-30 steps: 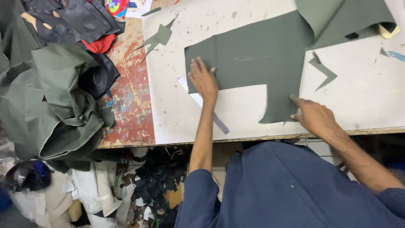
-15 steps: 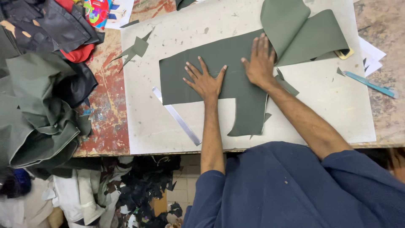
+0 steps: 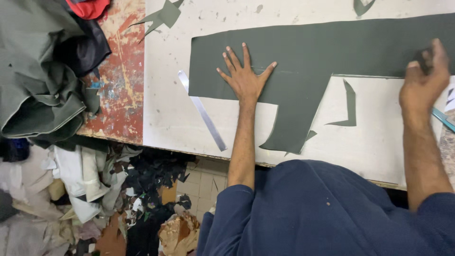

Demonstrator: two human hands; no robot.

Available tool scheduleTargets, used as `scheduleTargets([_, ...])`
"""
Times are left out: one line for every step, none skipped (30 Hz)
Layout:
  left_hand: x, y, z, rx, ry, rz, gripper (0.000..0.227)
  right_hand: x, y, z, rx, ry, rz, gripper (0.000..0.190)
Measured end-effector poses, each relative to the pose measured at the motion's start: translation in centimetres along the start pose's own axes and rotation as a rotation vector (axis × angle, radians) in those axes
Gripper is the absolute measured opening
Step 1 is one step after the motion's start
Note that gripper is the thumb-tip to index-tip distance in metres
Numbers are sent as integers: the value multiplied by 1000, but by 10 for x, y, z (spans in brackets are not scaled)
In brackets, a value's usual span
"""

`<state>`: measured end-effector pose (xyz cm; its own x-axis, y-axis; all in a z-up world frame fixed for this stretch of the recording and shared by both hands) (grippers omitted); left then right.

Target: The person uses a metal ruler and a utility knife to cut a large piece of dark green fabric on a workbench. They measure and cut straight lines and shapes, separating the fabric into multiple pieces and removing offcuts.

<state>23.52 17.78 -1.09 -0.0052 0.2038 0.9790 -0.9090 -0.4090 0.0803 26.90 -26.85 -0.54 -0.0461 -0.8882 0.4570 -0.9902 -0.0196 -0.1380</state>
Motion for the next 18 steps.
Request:
scheduleTargets([1, -2, 0, 2, -11, 1, 115, 3, 10, -26, 92, 98, -36, 45])
scheduleTargets([2, -4, 1, 4, -16, 12, 115, 2, 24, -54, 189, 193, -75, 33])
scheduleTargets([1, -2, 1, 7, -22, 22, 115, 0, 39, -81, 286, 286, -113, 23])
scheduleTargets([-1, 0, 0, 8, -26, 34, 114, 1, 52, -102, 283, 435, -120, 22])
scheduleTargets([-4, 1, -2, 5, -15, 22, 114, -4, 62, -120, 287, 557, -135, 23])
scheduleTargets([-7, -1, -3, 0, -1, 13, 114, -12, 69, -139, 314, 655, -169, 23])
scheduleTargets([-9, -3, -6, -4, 13, 4, 113, -28, 73, -153, 355, 707, -234, 23])
scheduleTargets([-12, -4, -9, -37, 13, -6, 109, -45, 76, -162, 392, 762, -301, 23])
scheduleTargets([-15, -5, -14, -69, 14, -17, 105, -66, 79, -167, 438, 805, -377, 24])
scheduleTargets([-17, -7, -19, -103, 16, -28, 101, -78, 78, -167, 466, 829, -438, 24])
scheduleTargets([-17, -8, -25, -165, 32, 2, 96, -90, 76, -162, 477, 859, -490, 24])
scheduleTargets([-17, -6, -31, -232, 47, 26, 91, -89, 76, -152, 477, 881, -532, 25])
scheduleTargets([-18, -6, -36, -298, 63, 49, 86, -85, 75, -140, 456, 901, -559, 25])
scheduleTargets([-23, -6, -40, -325, 75, 24, 85, -75, 74, -125, 425, 927, -586, 25])
scheduleTargets([-26, -7, -45, -351, 88, -2, 83, -65, 78, -109, 373, 954, -600, 26])
scheduleTargets([-28, -9, -45, -380, 106, -22, 82, -51, 77, -96, 325, 977, -604, 26])
scheduleTargets([-27, -10, -46, -384, 131, -19, 79, -37, 75, -84, 269, 1000, -603, 26])
scheduleTargets([-26, -10, -47, -389, 151, -18, 76, -17, 72, -74, 208, 1019, -600, 27])
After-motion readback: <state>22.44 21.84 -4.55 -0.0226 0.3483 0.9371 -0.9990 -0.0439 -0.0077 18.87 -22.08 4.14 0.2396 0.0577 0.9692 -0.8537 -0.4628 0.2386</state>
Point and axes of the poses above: each hand's wrist, its own y-axis away from the middle knuckle, its own x-axis out of the back of the hand, z = x × y, the point moved 7 cm from there along -y, towards the middle knuckle, and after that the axes turned 13 degrees about -z, right-handed, at the moved point
